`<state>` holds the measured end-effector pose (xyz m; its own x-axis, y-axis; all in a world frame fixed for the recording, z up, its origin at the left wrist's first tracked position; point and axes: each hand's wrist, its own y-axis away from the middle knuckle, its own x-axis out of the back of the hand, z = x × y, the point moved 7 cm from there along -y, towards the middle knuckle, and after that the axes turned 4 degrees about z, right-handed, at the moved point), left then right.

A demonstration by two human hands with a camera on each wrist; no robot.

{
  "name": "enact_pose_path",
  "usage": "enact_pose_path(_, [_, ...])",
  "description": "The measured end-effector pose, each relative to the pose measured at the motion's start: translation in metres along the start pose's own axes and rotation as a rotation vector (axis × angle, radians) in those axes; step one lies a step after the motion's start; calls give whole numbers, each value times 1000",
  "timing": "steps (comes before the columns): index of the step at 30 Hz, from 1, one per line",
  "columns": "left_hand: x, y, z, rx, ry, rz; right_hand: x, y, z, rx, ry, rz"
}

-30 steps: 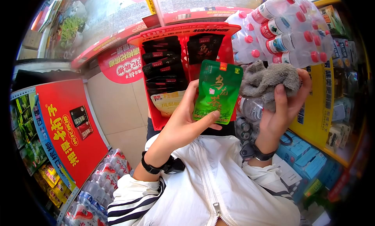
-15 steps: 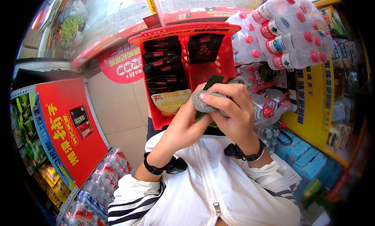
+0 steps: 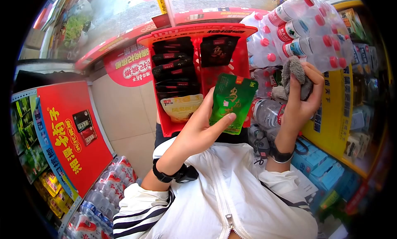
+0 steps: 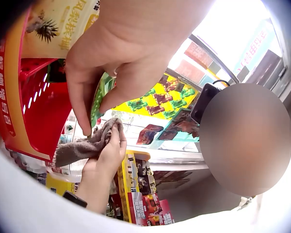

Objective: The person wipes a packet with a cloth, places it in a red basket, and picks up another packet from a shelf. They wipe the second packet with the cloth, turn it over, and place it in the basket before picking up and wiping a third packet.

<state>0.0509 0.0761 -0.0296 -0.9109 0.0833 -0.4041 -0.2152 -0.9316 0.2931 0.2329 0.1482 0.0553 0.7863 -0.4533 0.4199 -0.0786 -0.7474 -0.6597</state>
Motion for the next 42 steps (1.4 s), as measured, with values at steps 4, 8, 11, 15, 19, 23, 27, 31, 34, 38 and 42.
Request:
enact_pose_path(4, [2, -2, -2, -26, 7, 14, -14, 15, -43, 101, -297, -229])
enact_pose_path(8, [0, 1, 4, -88, 49, -64, -50, 51, -79, 291, -235, -504])
enact_pose_path(11, [-2, 4, 3, -94, -41, -92, -56, 52, -62, 207, -183, -434])
enact_pose_path(15, [-5, 3, 5, -54, -72, -57, -53, 50, -59, 254, -88, -354])
enact_pose_path(19, [-13, 10, -4, 50, 28, -155, -43, 32, -14, 51, -33, -313])
enact_pose_path(23, [-22, 17, -10, 119, 66, -210, -23, 26, 24, -199, -151, -303])
enact_pose_path(27, [-17, 5, -12, 117, 165, -148, -4, 20, 38, -315, -150, -152])
enact_pose_path(31, [-15, 4, -19, 318, 500, -106, -1, 16, 26, -313, -147, -102])
enact_pose_path(34, [-19, 2, -19, 400, 662, -116, -9, 18, 10, -253, -233, -156])
enact_pose_path(38, [-20, 4, -17, 396, 725, -73, -25, 23, -10, -195, -402, -316])
enact_pose_path(42, [-22, 2, -15, 341, 799, -49, -46, 28, -24, -92, -375, -449])
